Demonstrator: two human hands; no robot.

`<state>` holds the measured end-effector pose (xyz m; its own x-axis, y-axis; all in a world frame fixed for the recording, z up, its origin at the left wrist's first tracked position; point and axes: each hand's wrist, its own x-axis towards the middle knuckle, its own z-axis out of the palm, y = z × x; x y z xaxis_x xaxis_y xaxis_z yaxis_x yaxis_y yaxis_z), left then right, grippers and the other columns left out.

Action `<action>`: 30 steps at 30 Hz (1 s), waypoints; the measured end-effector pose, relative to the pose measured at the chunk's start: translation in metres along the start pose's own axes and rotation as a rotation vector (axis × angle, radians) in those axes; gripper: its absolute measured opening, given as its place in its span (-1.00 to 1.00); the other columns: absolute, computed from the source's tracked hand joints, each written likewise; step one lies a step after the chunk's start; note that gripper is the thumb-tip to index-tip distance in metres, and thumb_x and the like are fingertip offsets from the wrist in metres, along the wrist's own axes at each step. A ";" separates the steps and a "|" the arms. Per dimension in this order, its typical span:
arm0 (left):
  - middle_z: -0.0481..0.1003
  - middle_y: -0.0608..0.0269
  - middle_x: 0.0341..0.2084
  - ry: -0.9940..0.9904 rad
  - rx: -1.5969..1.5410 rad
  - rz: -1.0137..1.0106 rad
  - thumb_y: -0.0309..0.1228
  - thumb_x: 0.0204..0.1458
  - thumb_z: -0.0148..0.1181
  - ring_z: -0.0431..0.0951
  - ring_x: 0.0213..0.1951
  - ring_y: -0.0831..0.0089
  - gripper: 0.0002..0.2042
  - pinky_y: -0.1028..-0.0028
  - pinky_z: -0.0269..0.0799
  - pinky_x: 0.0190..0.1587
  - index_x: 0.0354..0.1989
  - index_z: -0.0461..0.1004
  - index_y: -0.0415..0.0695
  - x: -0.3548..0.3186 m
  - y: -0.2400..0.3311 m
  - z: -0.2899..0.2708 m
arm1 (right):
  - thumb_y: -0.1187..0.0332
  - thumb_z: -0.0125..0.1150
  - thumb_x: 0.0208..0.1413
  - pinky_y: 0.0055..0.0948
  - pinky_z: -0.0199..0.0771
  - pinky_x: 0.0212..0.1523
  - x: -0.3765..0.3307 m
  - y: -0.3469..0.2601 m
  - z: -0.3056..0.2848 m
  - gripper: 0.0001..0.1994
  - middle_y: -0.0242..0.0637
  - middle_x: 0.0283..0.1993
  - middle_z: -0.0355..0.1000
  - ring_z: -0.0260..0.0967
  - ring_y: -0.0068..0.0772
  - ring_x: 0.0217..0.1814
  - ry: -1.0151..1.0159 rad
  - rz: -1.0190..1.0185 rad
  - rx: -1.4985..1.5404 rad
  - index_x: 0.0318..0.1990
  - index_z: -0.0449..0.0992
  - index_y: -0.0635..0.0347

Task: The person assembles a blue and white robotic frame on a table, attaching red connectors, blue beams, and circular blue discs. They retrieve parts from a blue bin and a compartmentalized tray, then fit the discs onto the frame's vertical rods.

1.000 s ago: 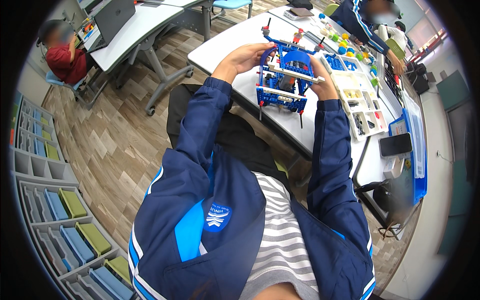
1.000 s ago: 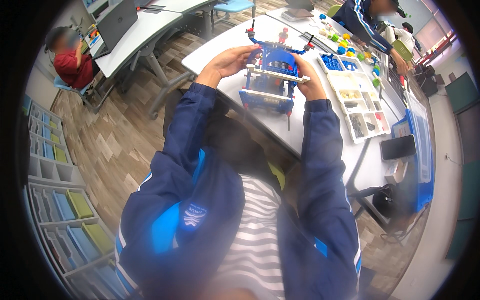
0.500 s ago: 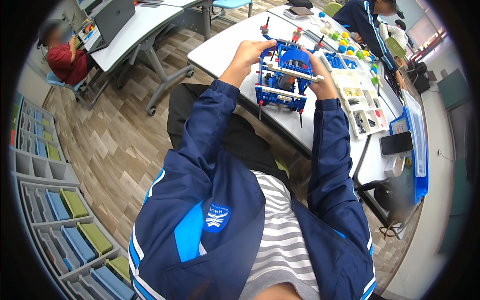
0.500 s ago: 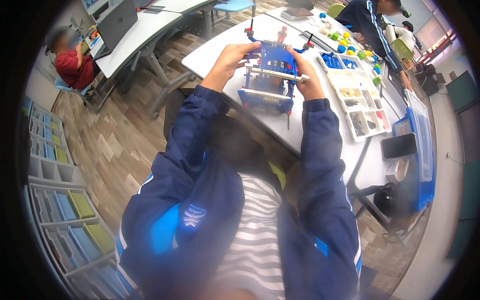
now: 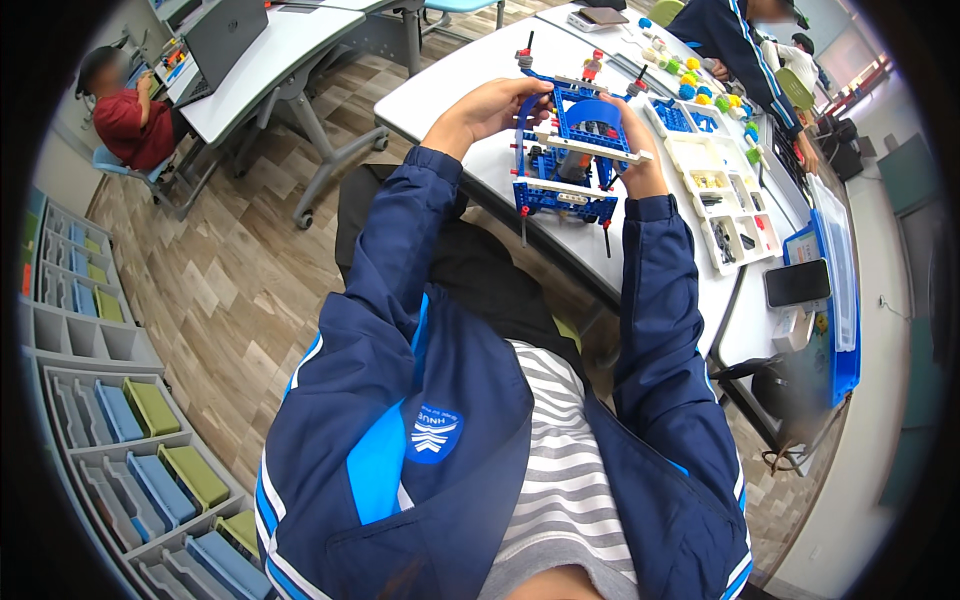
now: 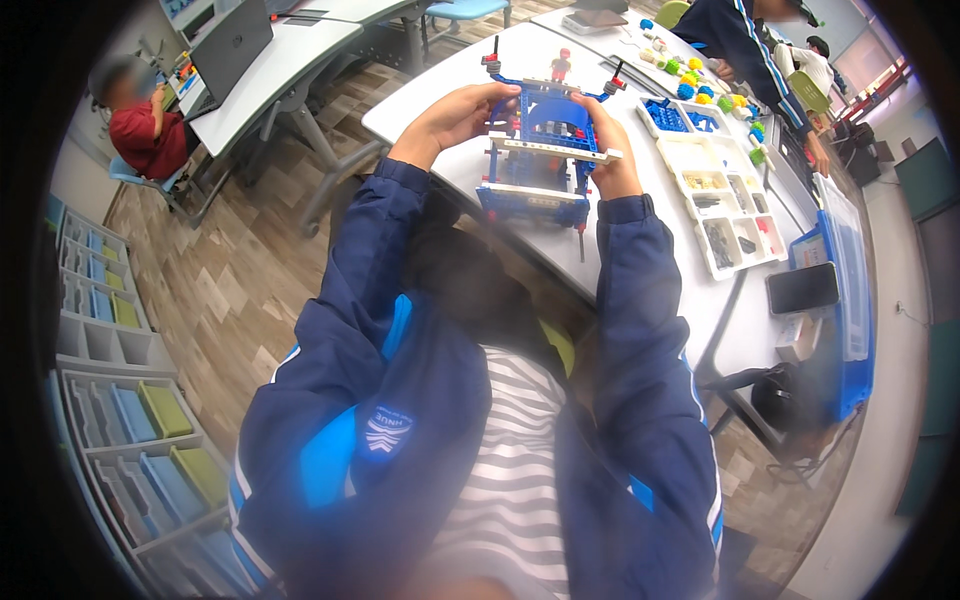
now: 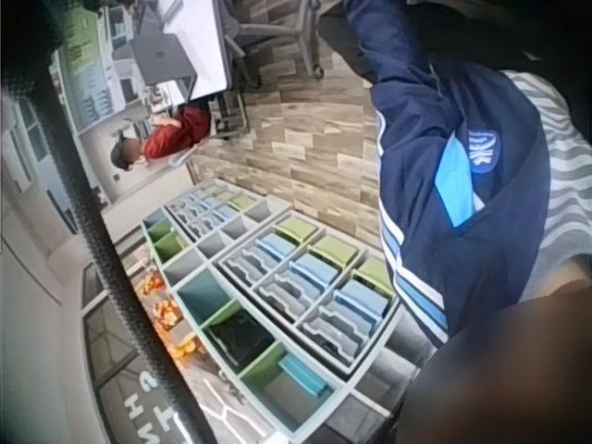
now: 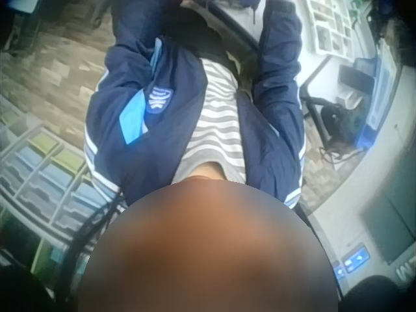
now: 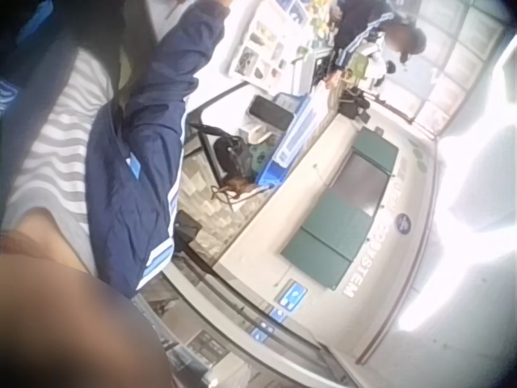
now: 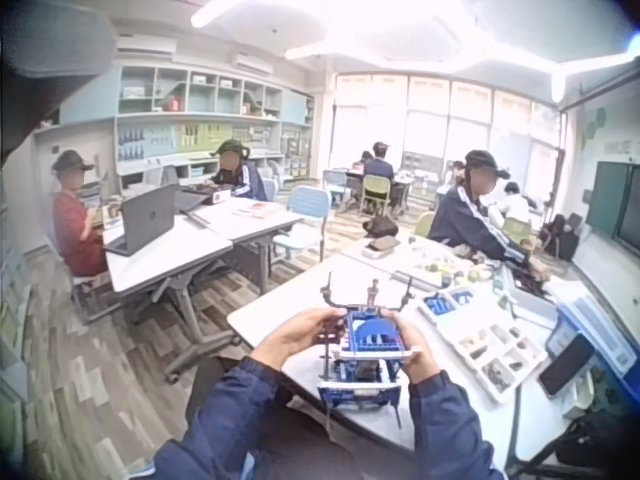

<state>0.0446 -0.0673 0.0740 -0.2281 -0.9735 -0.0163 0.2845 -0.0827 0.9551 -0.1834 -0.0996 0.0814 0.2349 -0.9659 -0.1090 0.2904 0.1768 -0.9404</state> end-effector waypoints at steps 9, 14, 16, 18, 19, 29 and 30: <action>0.53 0.41 -0.39 -0.146 -0.146 0.005 -0.32 0.12 0.21 0.50 -0.35 0.59 -0.88 0.50 0.44 -0.14 -0.30 0.52 -0.10 0.007 -0.003 -0.004 | 0.17 0.31 0.11 -0.39 0.61 -0.49 0.000 -0.001 0.002 -0.64 -0.25 -0.32 0.57 0.57 -0.39 -0.42 -0.035 0.039 0.013 -0.10 0.55 0.30; 0.42 0.37 -0.62 -0.092 -0.358 0.047 -0.36 0.09 0.20 0.53 -0.41 0.45 -0.83 0.36 0.50 -0.12 -0.52 0.40 -0.05 0.003 0.006 -0.011 | 0.19 0.26 0.18 -0.41 0.65 -0.42 -0.002 -0.002 -0.011 -0.67 -0.22 -0.25 0.59 0.59 -0.38 -0.36 -0.031 -0.013 0.197 -0.06 0.55 0.28; 0.43 0.33 -0.59 -0.072 -0.296 0.087 -0.34 0.10 0.21 0.54 -0.31 0.41 -0.84 0.30 0.48 -0.01 -0.45 0.45 -0.12 -0.001 0.011 -0.012 | 0.20 0.25 0.21 -0.43 0.65 -0.36 -0.001 -0.002 -0.013 -0.66 -0.21 -0.24 0.59 0.59 -0.40 -0.33 -0.039 -0.050 0.202 -0.01 0.54 0.28; 0.42 0.32 -0.57 -0.063 -0.217 0.116 -0.33 0.09 0.22 0.55 -0.24 0.38 -0.85 0.28 0.45 0.06 -0.40 0.47 -0.15 -0.005 0.015 -0.013 | 0.20 0.25 0.21 -0.43 0.65 -0.34 -0.001 -0.001 -0.016 -0.65 -0.22 -0.25 0.59 0.59 -0.41 -0.32 0.024 -0.054 0.127 0.01 0.53 0.28; 0.57 0.21 -0.39 -0.041 -0.115 0.079 -0.24 0.15 0.16 0.54 -0.11 0.34 -0.79 0.26 0.40 0.13 -0.32 0.52 -0.14 -0.006 0.018 -0.014 | 0.19 0.27 0.20 -0.45 0.64 -0.34 -0.002 -0.001 -0.017 -0.63 -0.24 -0.24 0.59 0.59 -0.42 -0.32 0.009 -0.063 0.083 0.03 0.53 0.27; 0.62 0.08 -0.12 0.121 0.129 0.108 0.07 0.12 0.24 0.45 -0.26 0.53 -0.59 0.43 0.40 -0.03 -0.27 0.51 -0.07 -0.014 0.015 -0.005 | 0.16 0.37 0.13 -0.53 0.51 -0.42 0.003 0.005 -0.008 -0.62 -0.33 -0.30 0.55 0.51 -0.56 -0.42 -0.062 -0.023 0.052 -0.08 0.57 0.31; 0.61 0.03 -0.12 0.155 0.165 0.102 0.09 0.08 0.29 0.45 -0.28 0.52 -0.52 0.45 0.41 -0.06 -0.18 0.52 -0.14 -0.013 0.013 -0.001 | 0.15 0.37 0.13 -0.54 0.50 -0.42 0.003 0.005 -0.007 -0.62 -0.33 -0.30 0.55 0.51 -0.57 -0.42 -0.077 -0.041 0.059 -0.08 0.56 0.31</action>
<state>0.0523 -0.0560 0.0862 -0.0566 -0.9972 0.0495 0.1402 0.0412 0.9893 -0.1880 -0.1030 0.0737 0.2917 -0.9555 -0.0441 0.3548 0.1509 -0.9227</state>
